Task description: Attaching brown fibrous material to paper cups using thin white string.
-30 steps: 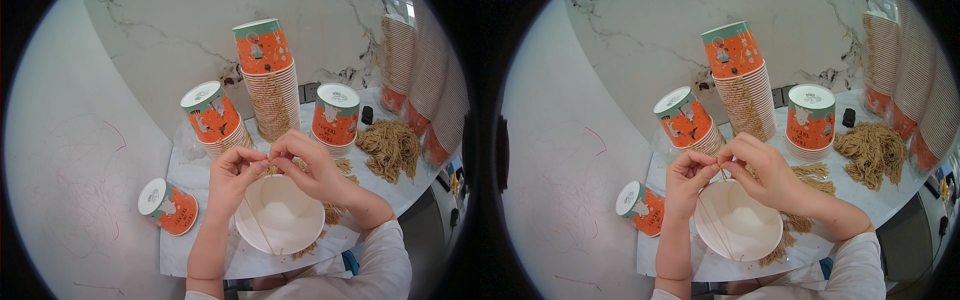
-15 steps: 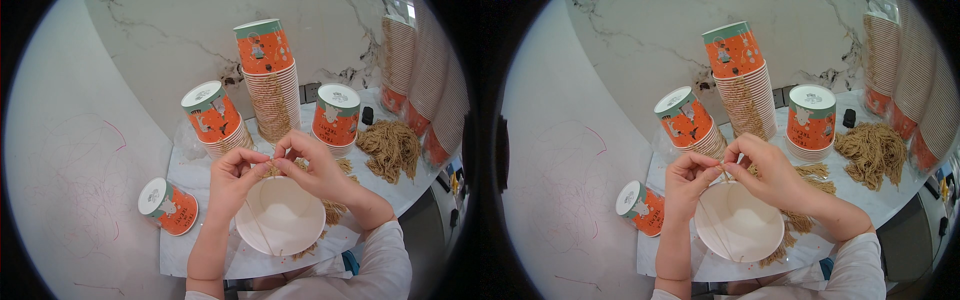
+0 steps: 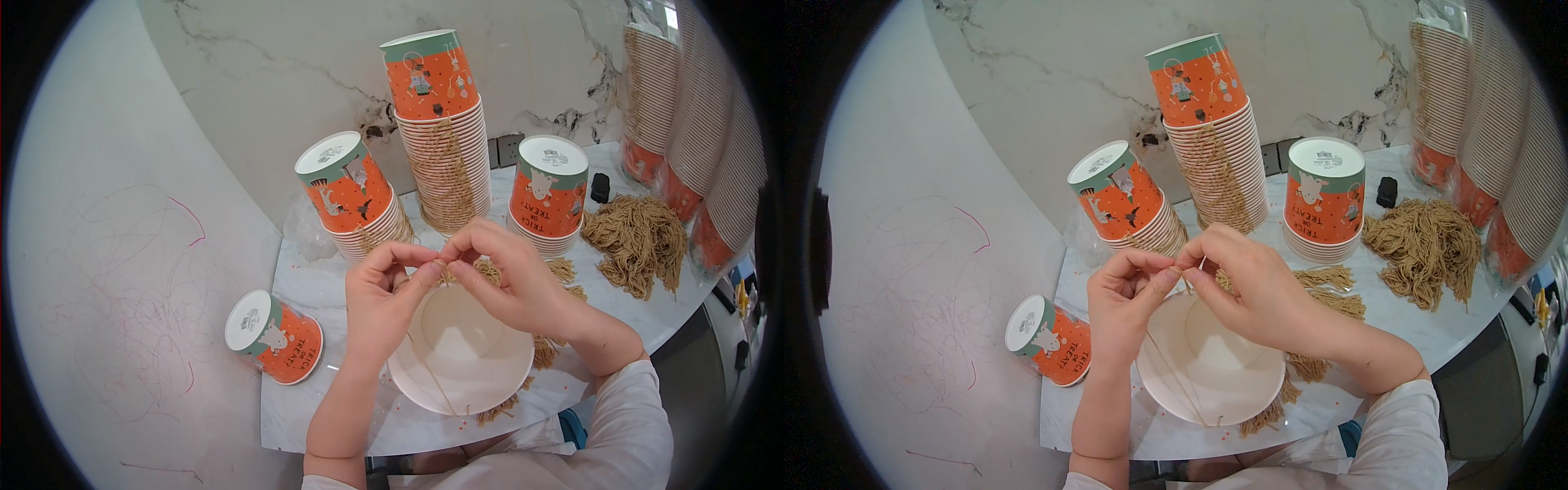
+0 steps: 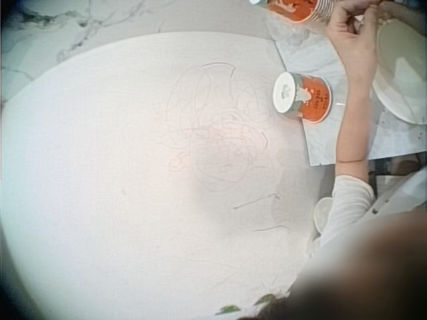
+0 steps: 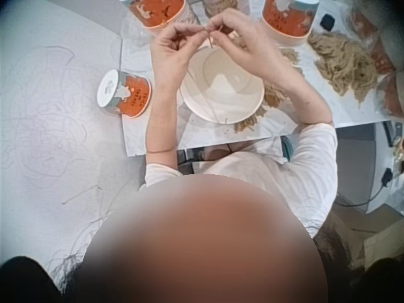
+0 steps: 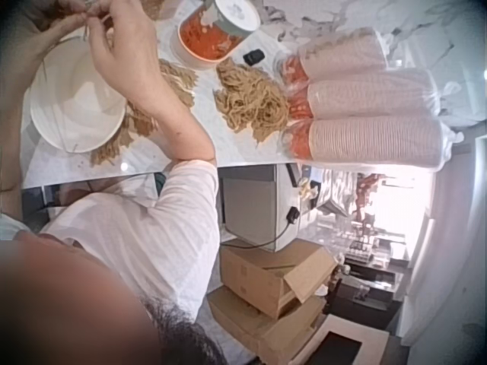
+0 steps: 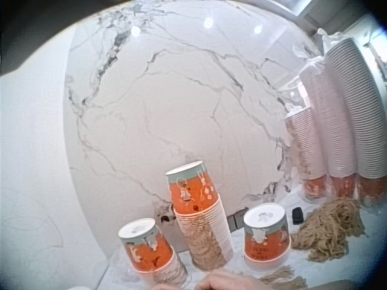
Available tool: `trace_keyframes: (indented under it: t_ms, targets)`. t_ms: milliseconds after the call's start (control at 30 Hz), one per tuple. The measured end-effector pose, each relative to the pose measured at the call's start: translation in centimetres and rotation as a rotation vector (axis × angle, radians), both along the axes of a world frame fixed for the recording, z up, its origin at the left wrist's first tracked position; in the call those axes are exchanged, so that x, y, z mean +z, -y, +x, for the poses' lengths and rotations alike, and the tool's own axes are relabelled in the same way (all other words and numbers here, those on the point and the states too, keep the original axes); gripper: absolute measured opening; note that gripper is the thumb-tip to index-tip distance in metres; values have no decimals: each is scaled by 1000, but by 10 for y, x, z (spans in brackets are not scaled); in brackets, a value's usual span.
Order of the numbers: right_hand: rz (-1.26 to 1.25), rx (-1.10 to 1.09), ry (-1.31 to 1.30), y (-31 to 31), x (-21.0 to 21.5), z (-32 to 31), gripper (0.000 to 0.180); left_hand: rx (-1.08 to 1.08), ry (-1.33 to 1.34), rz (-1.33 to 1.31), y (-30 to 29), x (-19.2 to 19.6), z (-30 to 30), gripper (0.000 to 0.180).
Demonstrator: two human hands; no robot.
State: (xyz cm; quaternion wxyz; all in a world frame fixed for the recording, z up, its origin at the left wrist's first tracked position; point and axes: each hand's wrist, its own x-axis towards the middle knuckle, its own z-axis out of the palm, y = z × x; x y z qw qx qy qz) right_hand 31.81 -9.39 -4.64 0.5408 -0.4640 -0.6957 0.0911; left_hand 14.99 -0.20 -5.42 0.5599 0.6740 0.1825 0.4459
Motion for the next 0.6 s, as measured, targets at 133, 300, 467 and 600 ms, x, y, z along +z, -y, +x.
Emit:
trace_keyframes:
  t_ms: [133, 300, 467, 600]
  targets:
    - [-30, -17, 5, 1, 3, -1, 14, 126, 24, 34, 4, 2, 2, 14]
    - [-32, -7, -61, -4, -2, 3, 11, 185, -53, 98, 8, 2, 0, 15]
    - [-106, 14, -126, -6, -4, 7, 11, 151, 41, 17, 8, 1, 7, 17]
    - [-132, 55, -198, -6, -3, 6, 12, 166, -52, 163, 5, -1, 0, 19]
